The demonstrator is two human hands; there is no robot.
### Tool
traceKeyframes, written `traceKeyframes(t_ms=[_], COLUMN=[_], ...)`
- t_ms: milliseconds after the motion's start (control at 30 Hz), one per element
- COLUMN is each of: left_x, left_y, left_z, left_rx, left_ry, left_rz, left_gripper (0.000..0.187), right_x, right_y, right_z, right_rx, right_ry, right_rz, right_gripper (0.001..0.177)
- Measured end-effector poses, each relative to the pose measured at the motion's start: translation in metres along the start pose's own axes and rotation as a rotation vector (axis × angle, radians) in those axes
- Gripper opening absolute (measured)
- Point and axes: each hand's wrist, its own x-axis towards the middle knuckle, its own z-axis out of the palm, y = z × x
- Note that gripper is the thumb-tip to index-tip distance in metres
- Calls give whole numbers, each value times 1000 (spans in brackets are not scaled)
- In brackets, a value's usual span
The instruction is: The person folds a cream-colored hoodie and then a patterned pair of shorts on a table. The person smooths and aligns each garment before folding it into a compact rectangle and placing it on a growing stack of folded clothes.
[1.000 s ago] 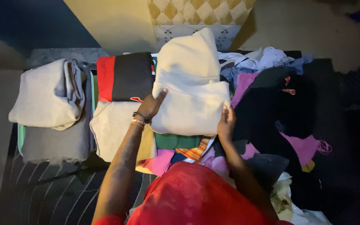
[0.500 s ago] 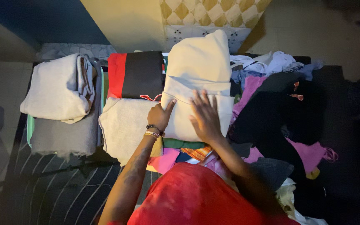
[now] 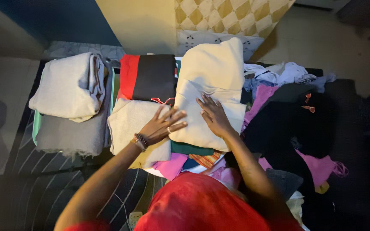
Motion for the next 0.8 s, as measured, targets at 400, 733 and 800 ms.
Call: traceKeyframes(t_ms=[400, 733, 800], left_x=[18, 33, 35], left_y=[-20, -10, -8], left_z=[21, -29, -63], left_rx=[-495, -694, -752], left_ry=[188, 285, 301], left_rz=[193, 15, -77], left_gripper=[95, 80, 77], right_x=[-124, -117, -118], right_y=[13, 27, 15], right_z=[-35, -28, -61], right_rx=[134, -35, 63], right_ry=[277, 418, 415], right_rz=[24, -25, -75], right_gripper=[112, 61, 57])
